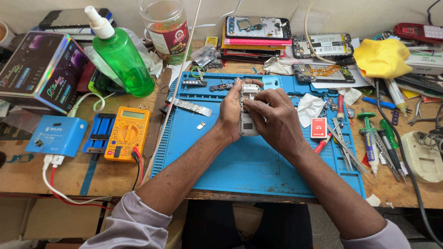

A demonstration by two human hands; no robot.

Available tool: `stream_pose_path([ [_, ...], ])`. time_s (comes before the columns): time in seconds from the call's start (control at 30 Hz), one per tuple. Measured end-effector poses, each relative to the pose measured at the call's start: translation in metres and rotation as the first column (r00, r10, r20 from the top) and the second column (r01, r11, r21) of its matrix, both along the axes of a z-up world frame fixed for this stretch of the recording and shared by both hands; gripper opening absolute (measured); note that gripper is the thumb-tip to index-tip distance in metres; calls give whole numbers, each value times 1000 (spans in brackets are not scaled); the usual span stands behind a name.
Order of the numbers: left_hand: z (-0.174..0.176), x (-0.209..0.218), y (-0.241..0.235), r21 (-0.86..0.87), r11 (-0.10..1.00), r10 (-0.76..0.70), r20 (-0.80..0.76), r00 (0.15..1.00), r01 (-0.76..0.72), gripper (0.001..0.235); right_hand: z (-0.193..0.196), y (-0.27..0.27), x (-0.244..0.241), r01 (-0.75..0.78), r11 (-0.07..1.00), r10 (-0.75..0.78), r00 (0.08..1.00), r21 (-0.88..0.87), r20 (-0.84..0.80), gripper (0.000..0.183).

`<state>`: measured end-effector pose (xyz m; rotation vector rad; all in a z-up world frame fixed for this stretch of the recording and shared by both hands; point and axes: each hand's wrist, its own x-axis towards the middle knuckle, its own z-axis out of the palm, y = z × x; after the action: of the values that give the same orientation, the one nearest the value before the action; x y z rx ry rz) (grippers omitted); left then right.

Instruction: The person disassembles a feature phone, removes the battery and SIM card, and uses a screwdriver to adjust internal components. They then reassemble the phone, insert the battery and SIM card, and test the device by pressing buttons and checking the screen.

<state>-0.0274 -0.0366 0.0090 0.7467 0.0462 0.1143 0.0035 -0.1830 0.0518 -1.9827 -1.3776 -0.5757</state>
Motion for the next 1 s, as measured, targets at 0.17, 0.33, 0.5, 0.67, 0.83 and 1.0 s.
stream_pose_path([
  [0.17,-2,1,0,-20,997,-70,-81,994,69,56,0,-1,5,15,993,9,981,-119,195,21],
  [0.33,-4,2,-1,-16,997,-73,-97,993,72,56,-2,1,7,-24,1000,24,998,4,50,15],
  [0.5,-6,2,-5,-22,998,-67,-42,997,66,54,-6,3,5,15,993,7,983,116,-186,16],
  [0.67,-6,2,-4,-20,998,-67,-38,997,66,54,-6,5,4,45,983,11,955,181,-295,15],
  [0.83,-7,3,-3,-7,998,-57,-48,997,57,51,-4,3,6,-25,988,74,941,150,-331,14],
  [1.0,-11,6,-2,73,995,-56,-78,995,61,50,-2,0,10,-74,992,95,971,106,-218,14],
])
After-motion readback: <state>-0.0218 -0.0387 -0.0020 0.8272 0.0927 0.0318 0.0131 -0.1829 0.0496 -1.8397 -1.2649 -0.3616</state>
